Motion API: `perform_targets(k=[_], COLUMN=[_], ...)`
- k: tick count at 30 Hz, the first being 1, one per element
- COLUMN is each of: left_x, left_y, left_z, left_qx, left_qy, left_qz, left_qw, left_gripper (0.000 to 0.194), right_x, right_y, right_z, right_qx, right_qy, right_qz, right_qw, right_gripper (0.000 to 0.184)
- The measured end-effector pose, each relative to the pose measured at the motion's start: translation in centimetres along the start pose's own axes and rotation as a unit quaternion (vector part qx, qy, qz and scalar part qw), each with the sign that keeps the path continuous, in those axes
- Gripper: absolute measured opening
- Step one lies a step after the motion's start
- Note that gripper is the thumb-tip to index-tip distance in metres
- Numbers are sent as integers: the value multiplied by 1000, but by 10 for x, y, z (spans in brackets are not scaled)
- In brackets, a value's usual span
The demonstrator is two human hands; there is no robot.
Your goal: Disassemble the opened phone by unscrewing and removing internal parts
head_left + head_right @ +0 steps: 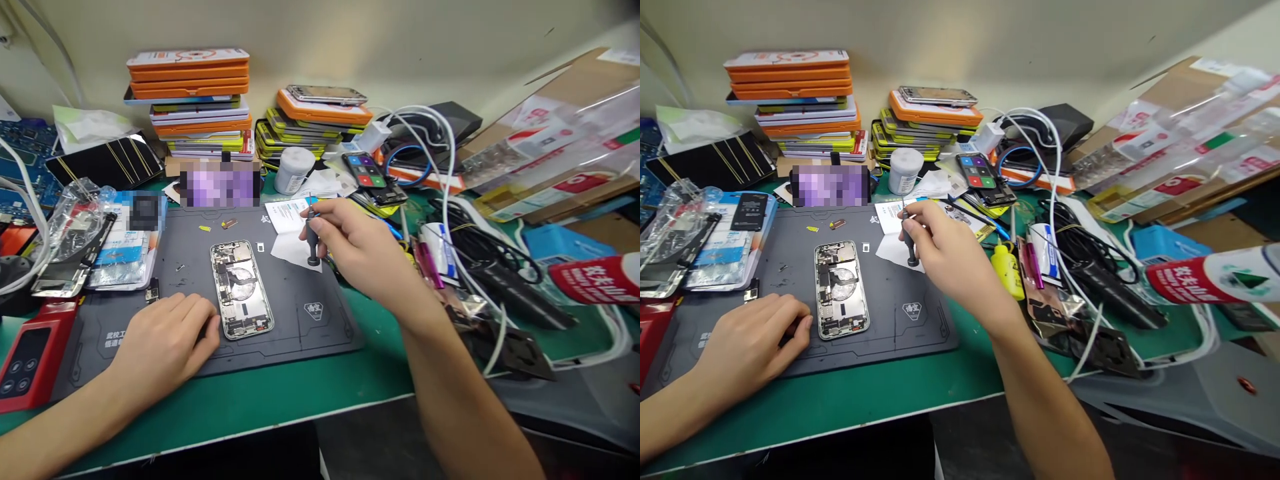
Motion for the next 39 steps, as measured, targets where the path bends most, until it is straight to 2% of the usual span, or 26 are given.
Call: perform_targets(k=[7,10,13,17,19,22,24,26,28,30,34,36,39], left_x=[1,1,0,-1,-1,0,0,0,0,1,3,3,3], left_y=[1,1,1,1,1,2,2,2,2,2,1,1,2], left_z=[-1,-1,-1,-1,-1,0,0,0,0,1,2,3,3], left_qx=[3,4,7,9,8,9,9,8,8,4,-5,-5,-6], left_qy=[-6,-7,-7,0,2,-1,-1,-1,-5,-14,-25,-29,-30], left_qz=[-5,-8,-10,-12,-12,-14,-17,-18,-17,-14,0,5,8], left_qw=[1000,1000,1000,1000,1000,1000,1000,1000,1000,1000,1000,1000,1000], left_gripper=[29,30,31,32,32,32,32,32,32,31,30,30,30], right_x=[3,6,9,13,15,18,20,21,20,22,26,27,26], right_y=[6,12,17,15,12,10,9,9,9,5,-5,-7,-6], right_z=[0,-1,-4,-8,-10,-10,-9,-7,-4,-1,5,6,7], right_qx=[16,50,89,120,134,152,151,142,120,86,38,36,37], right_qy=[-11,3,24,15,11,9,5,-5,-29,-67,-132,-151,-164], right_qz=[-33,-113,-251,-412,-447,-458,-435,-365,-243,-110,55,106,150], right_qw=[999,992,964,903,884,876,888,920,962,988,989,982,974], right_gripper=[17,17,21,23,18,12,13,18,24,26,26,28,21])
Point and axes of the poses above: each hand's wrist, its own z-axis away from the middle knuckle, its own x-axis out of the palm, y = z × x, the point moved 4 cm from there along -z, towards the middle knuckle, and after that the axes turned 15 degrees about -x, right-handed, at the moved point
